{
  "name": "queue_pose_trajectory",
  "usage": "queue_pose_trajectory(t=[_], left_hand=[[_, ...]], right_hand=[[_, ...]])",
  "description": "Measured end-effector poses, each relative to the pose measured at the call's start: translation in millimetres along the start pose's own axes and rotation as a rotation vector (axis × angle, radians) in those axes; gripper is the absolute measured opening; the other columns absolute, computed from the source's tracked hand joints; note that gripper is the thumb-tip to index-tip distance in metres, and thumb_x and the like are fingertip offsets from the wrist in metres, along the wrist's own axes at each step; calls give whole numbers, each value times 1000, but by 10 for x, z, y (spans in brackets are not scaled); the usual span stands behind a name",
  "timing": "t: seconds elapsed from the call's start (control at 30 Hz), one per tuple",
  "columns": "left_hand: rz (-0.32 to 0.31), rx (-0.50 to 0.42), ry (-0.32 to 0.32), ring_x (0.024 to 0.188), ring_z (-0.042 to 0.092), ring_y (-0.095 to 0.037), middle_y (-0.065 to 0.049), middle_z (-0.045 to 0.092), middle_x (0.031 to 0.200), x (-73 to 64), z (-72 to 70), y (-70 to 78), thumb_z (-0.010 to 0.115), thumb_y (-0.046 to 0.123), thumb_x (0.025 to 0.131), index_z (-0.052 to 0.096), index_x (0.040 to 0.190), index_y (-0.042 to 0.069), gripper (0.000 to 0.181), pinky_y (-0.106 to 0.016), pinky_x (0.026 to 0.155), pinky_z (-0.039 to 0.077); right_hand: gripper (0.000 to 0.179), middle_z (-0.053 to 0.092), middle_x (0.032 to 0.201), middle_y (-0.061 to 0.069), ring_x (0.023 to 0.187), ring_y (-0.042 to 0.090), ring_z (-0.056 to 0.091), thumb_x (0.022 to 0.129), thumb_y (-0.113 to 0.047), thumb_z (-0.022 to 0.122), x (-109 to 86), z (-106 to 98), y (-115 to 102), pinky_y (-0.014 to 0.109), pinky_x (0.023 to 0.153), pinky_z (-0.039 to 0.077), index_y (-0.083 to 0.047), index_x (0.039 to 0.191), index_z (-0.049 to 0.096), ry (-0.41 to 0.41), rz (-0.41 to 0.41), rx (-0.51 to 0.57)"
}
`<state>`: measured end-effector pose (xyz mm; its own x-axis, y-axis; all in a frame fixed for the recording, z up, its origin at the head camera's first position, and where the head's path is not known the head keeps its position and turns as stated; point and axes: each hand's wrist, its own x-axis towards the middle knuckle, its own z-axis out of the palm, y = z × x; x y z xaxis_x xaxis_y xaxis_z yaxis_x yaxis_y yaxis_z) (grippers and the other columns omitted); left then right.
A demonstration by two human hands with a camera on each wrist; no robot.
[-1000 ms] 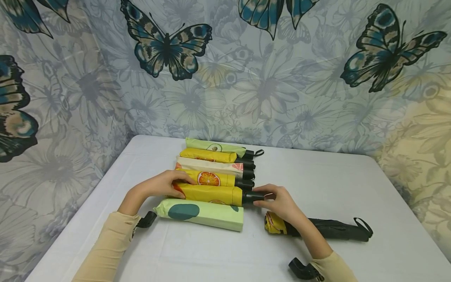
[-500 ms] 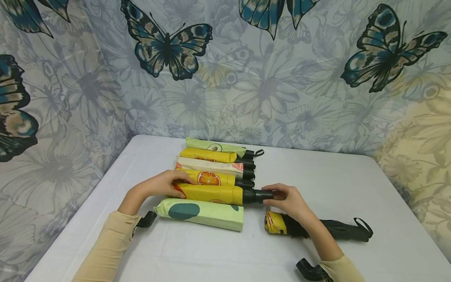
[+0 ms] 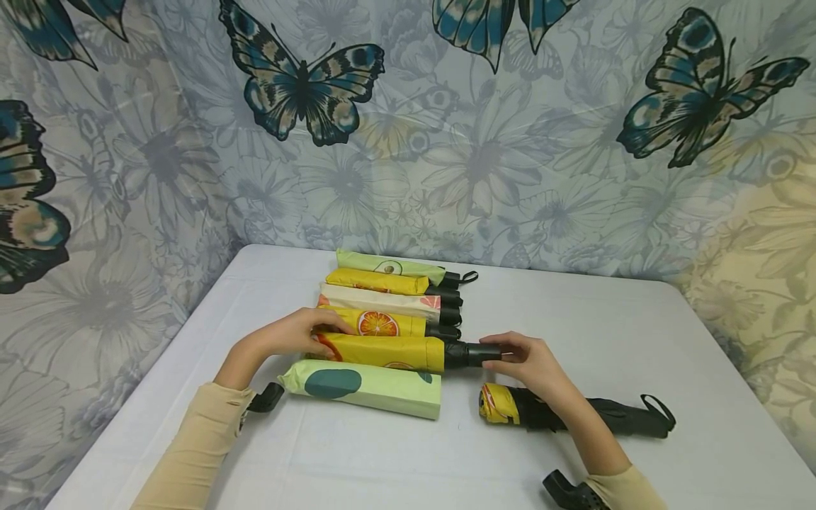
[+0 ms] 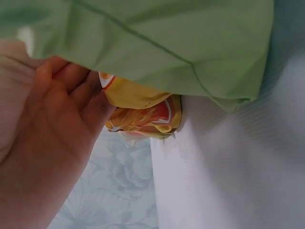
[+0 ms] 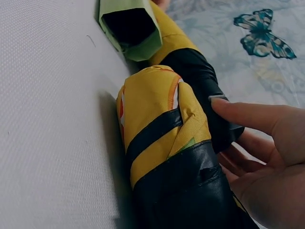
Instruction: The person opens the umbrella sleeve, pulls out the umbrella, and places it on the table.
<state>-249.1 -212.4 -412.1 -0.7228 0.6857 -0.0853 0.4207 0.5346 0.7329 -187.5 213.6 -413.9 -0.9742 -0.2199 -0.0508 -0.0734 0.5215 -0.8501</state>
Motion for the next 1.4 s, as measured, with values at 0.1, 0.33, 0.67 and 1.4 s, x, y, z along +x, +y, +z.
queue_pose_trajectory(t=[0.1, 0.33, 0.67, 1.4], left_hand=[[16, 12, 7, 106, 64, -22, -10, 65, 125, 1, 0, 6, 75, 11, 85, 65, 127, 14, 43, -26, 84, 55], [25, 47, 23, 105, 64, -19, -7, 67, 121, 6, -1, -1, 75, 10, 85, 67, 123, 16, 39, -27, 83, 54], [36, 56, 24, 103, 65, -18, -6, 67, 120, 6, -8, -40, 73, 6, 86, 67, 122, 17, 38, -27, 83, 54], [10, 75, 36, 107, 64, -23, -7, 68, 120, 11, 7, -26, 71, 2, 86, 68, 121, 16, 38, -27, 84, 54]], right_hand=[[47, 61, 130, 19, 106, 29, 69, 85, -25, 77, -19, -27, 5, 33, 86, 58, -8, 126, 65, 6, 0, -14], [48, 60, 133, 15, 113, 30, 65, 84, -32, 77, -70, -124, 67, 38, 92, 56, -14, 127, 65, 23, 43, -28], [49, 60, 128, 14, 97, 9, 63, 88, -31, 73, -133, -201, 81, 22, 80, 51, -13, 132, 61, 6, 71, 42], [49, 59, 128, 9, 99, 3, 60, 91, -36, 69, -216, -304, 158, 20, 85, 51, -14, 133, 59, 3, 76, 28]])
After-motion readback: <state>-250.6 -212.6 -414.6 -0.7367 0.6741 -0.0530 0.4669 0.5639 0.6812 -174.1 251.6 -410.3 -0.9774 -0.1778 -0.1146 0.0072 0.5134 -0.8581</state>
